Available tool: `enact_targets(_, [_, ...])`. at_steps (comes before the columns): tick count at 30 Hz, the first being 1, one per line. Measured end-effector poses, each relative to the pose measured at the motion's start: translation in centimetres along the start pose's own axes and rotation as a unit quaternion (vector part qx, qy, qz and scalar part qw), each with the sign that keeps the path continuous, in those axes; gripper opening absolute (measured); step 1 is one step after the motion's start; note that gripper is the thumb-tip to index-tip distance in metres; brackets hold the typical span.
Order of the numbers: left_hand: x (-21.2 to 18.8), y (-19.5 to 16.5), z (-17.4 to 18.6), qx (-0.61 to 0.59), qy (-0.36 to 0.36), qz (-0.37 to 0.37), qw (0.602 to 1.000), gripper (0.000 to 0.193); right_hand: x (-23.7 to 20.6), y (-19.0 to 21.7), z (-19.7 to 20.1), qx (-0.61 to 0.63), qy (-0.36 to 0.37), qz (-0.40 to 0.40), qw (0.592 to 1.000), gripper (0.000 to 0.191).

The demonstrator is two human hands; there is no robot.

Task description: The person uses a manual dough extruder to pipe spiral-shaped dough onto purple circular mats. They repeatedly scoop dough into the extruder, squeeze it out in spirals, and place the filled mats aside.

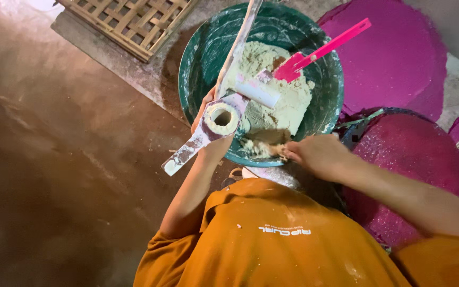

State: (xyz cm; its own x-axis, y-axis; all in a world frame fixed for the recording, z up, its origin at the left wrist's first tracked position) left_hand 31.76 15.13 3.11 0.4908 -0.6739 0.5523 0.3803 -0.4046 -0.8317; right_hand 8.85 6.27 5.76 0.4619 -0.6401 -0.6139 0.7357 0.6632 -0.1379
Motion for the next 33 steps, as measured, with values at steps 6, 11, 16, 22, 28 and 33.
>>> enact_targets(6, [-0.3, 0.1, -0.2, 0.000, -0.002, 0.004, 1.000, 0.058, -0.8, -4.0, 2.0, -0.059, -0.184, 0.050, 0.980, 0.025])
enact_targets(11, [-0.6, 0.5, -0.2, 0.011, -0.011, 0.002, 1.000, 0.058, 4.0, -3.6, -0.3, -0.108, -0.164, 0.119, 0.973, 0.022])
enact_targets(16, [-0.4, 0.4, -0.2, 0.024, -0.009, -0.025, 0.999, 0.058, 4.9, -2.1, -1.8, -0.014, -0.062, 0.136, 0.989, 0.025])
enact_targets(22, [-0.3, 0.0, 0.3, 0.024, -0.008, -0.009, 1.000, 0.054, -0.6, -3.7, -0.1, 0.135, -0.110, 0.149, 0.973, 0.028])
enact_targets(28, [0.5, -1.6, -0.5, 0.124, 0.079, -0.083, 0.986, 0.059, -4.4, -8.6, 3.7, 0.381, -0.014, 0.095, 0.920, 0.032])
enact_targets(33, [0.6, -4.0, -2.4, 0.223, 0.235, -0.156, 0.933, 0.063, -5.6, -8.1, 8.3, 0.429, 0.009, 0.213, 0.878, 0.034])
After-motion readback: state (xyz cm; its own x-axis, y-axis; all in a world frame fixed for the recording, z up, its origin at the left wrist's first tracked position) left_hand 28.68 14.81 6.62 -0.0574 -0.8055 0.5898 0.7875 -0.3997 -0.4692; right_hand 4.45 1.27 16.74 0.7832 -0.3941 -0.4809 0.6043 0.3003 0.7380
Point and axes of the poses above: each hand's wrist, its own x-axis towards the middle knuckle, its own z-axis out of the back of the hand, y = z × x, the point moved 2 cm from there along x, towards the middle knuckle, and after that the axes turned 14 degrees about -z, right-handed, at the moved point
